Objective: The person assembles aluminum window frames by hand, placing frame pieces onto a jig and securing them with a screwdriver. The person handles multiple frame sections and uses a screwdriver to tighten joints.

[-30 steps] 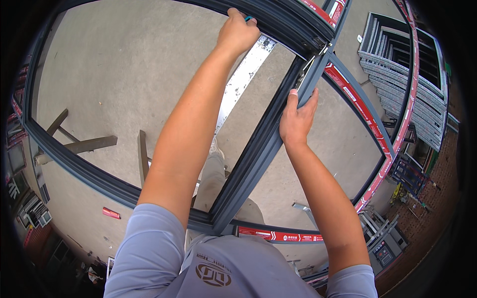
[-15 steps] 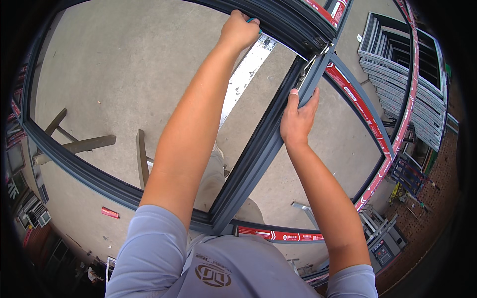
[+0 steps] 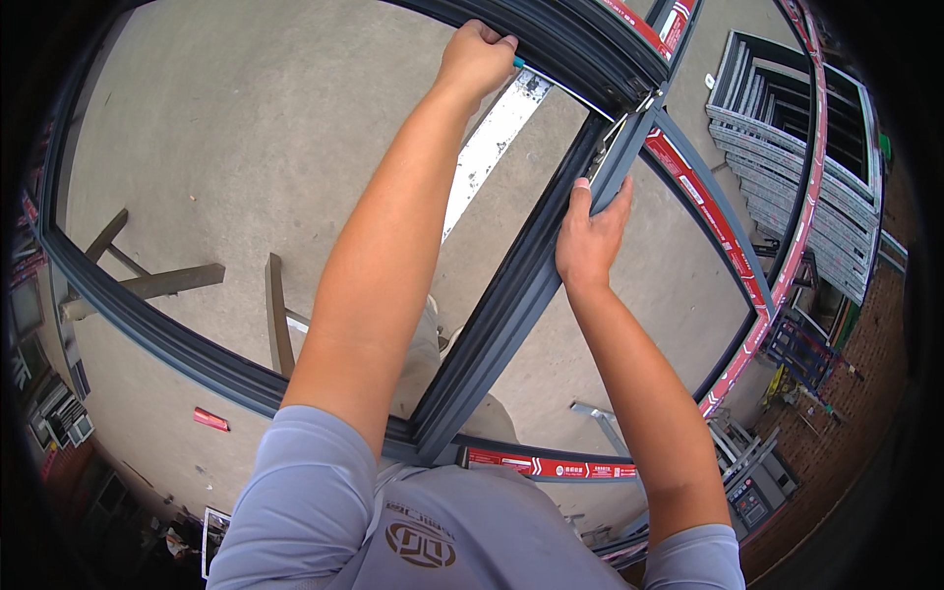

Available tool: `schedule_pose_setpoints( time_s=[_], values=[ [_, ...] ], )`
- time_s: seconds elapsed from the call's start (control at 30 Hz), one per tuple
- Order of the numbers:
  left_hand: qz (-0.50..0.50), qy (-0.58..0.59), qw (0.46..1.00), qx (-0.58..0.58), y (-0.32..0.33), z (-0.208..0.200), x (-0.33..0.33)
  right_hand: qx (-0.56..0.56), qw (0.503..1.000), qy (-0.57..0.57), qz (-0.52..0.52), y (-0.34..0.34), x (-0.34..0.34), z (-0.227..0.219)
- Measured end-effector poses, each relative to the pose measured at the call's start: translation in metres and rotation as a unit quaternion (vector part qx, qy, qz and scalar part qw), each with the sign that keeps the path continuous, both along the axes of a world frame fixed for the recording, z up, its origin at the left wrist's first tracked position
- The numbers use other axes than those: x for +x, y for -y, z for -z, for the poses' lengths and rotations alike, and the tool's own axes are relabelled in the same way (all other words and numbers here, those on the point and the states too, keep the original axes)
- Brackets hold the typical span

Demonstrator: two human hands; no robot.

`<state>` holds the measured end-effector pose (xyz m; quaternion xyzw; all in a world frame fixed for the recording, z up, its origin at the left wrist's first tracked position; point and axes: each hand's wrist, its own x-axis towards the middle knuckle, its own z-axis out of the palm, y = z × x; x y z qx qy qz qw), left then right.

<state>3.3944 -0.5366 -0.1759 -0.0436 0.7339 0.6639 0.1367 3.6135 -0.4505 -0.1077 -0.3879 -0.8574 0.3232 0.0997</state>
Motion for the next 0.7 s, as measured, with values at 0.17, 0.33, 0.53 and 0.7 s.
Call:
schedule_pose_setpoints(
  time_s=[0.17, 0.33, 0.53, 0.7],
  values=[
    [0.014, -0.068, 0.995, -0.066, 0.005, 0.002, 0.002, 0.005, 1.000, -0.010, -0.008, -0.001, 0.000, 0.001],
    [0.021, -0.060, 0.998, -0.002, 0.006, 0.009, 0.003, -0.006, 1.000, -0.003, 0.000, -0.001, 0.000, 0.001],
    [0.028, -0.058, 0.994, 0.091, 0.004, 0.021, 0.000, -0.011, 1.000, 0.001, 0.000, -0.001, 0.001, 0.001],
    [0.040, -0.055, 0.993, 0.101, 0.005, 0.024, -0.001, -0.007, 1.000, 0.006, -0.001, 0.000, -0.001, 0.000]
  ],
)
